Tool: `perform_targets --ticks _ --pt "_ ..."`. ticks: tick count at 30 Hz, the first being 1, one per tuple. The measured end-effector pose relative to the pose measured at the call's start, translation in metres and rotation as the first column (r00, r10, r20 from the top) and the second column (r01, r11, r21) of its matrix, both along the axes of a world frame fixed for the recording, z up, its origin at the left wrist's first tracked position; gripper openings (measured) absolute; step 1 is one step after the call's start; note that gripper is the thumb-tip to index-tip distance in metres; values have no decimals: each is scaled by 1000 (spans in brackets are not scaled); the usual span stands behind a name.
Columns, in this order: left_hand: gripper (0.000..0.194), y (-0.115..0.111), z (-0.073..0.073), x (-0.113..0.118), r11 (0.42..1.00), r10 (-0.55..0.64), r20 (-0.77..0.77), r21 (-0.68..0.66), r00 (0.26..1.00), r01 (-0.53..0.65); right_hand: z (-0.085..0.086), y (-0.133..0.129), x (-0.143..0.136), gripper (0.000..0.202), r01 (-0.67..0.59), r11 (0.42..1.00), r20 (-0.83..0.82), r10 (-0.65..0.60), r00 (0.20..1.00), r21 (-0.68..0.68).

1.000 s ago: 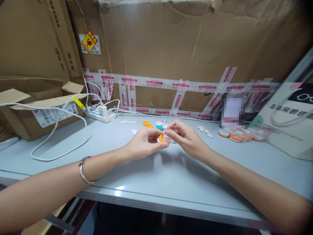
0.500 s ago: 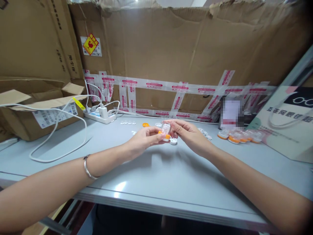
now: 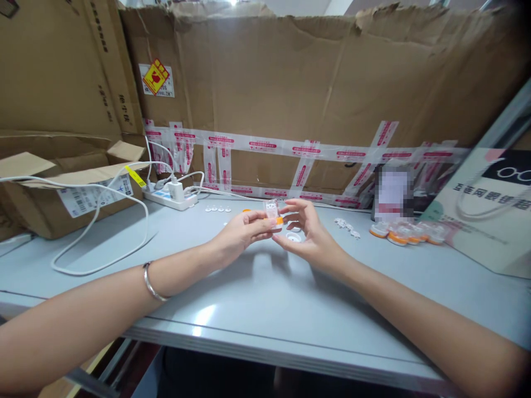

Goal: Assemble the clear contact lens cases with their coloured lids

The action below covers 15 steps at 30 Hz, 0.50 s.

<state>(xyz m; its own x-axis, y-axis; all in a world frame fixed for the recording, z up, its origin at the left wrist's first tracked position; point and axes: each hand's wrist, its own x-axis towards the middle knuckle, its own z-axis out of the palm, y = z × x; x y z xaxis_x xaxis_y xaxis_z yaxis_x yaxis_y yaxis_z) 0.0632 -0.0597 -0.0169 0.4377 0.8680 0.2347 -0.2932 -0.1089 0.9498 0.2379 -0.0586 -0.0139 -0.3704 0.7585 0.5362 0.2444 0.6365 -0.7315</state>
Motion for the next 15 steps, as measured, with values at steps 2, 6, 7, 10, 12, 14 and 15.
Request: perform_targets --ticks 2,6,7,10,12,14,15 --pt "21 0 0 -1 997 31 -4 66 1000 -31 -1 -4 -6 56 32 987 -96 -47 994 -154" --pt "18 0 1 -2 978 100 -48 190 994 -89 0 -11 -15 39 -82 877 -287 -65 956 -473" --pt "18 -1 2 -2 975 106 -61 202 993 -92 0 -12 -16 34 -155 843 -333 -31 942 -515" --pt "16 -1 4 -2 974 94 -65 211 993 -79 0 -14 -18 24 -350 737 -448 72 891 -578" --pt "15 -2 5 -2 975 70 -51 215 996 -58 -1 -14 -19 21 -397 714 -500 77 863 -576" --pt "15 -4 7 -2 976 47 -34 212 998 -39 -1 -14 -20 22 -421 710 -536 73 841 -565" --pt "16 -4 8 -2 978 39 -29 208 999 -32 -1 -14 -20 23 -432 708 -548 75 833 -558"
